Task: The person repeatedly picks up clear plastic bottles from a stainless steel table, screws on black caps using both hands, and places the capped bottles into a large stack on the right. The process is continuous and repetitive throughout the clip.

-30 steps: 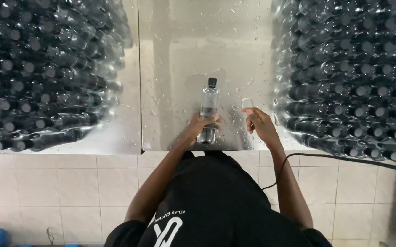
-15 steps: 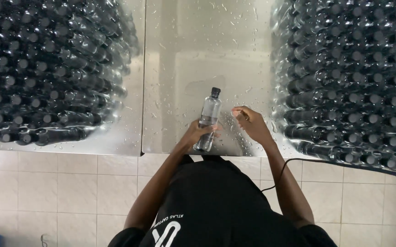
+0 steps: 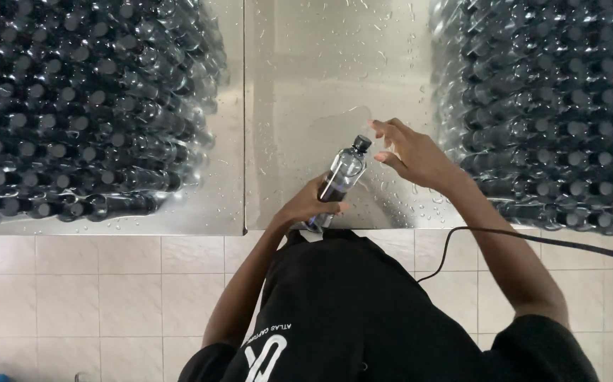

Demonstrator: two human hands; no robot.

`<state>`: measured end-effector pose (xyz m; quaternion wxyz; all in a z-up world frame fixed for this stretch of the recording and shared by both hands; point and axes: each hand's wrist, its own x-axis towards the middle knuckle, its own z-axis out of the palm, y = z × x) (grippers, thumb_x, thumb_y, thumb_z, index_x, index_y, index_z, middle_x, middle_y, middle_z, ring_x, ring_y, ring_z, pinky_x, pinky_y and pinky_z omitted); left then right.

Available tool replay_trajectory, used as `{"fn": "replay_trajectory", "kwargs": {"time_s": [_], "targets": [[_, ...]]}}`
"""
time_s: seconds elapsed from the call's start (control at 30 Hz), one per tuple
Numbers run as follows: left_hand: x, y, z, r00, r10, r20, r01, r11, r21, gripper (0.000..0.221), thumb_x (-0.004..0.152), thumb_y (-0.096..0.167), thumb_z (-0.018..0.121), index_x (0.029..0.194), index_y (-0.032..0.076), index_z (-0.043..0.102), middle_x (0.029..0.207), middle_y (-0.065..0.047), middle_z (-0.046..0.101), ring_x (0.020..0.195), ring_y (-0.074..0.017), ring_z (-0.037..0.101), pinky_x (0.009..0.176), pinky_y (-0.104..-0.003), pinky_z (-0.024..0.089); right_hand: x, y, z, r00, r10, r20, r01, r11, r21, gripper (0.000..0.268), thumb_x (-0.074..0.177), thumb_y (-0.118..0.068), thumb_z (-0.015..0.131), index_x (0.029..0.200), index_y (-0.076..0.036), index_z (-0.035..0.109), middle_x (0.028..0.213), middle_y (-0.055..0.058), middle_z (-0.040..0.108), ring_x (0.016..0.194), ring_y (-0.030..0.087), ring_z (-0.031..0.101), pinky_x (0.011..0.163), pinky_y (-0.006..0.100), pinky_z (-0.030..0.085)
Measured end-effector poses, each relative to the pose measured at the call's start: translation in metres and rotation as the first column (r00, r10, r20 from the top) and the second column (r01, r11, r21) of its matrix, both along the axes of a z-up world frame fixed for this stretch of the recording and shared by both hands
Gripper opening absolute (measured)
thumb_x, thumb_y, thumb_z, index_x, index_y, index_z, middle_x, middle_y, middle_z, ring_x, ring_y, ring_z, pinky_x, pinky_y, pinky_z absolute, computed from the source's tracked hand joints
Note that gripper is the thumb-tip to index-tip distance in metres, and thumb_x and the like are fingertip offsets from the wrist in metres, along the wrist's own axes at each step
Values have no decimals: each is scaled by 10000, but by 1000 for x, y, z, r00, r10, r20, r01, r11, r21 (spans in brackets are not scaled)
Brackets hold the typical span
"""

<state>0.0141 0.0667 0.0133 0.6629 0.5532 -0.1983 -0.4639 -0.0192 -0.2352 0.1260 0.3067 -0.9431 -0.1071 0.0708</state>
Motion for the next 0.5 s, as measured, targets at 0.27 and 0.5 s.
{"fn": "replay_trajectory", "kwargs": {"time_s": [0.27, 0.5], "targets": [[12, 44, 30, 976, -155, 156, 157, 988, 2, 761, 841, 264, 900, 1514, 63, 607, 1366, -194, 710, 1217, -295, 652, 1048, -526, 558, 9, 39, 38, 925, 377, 53, -332, 867, -373, 448, 1191, -428, 334, 1537, -171, 456, 1256, 128, 583, 1181, 356, 703, 985, 481, 611], [26, 76, 63, 898, -306, 317, 234, 941, 245, 877, 796, 544, 918, 1455, 45, 624, 1347, -266, 718, 1298, -435, 672, 1047, -573, 529, -6, 63, -9, 970, 188, -152, -222, 941, -254, 571, 1143, -645, 346, 1193, -138, 605, 938, 81, 585, 882, 356, 717, 825, 512, 597]]}}
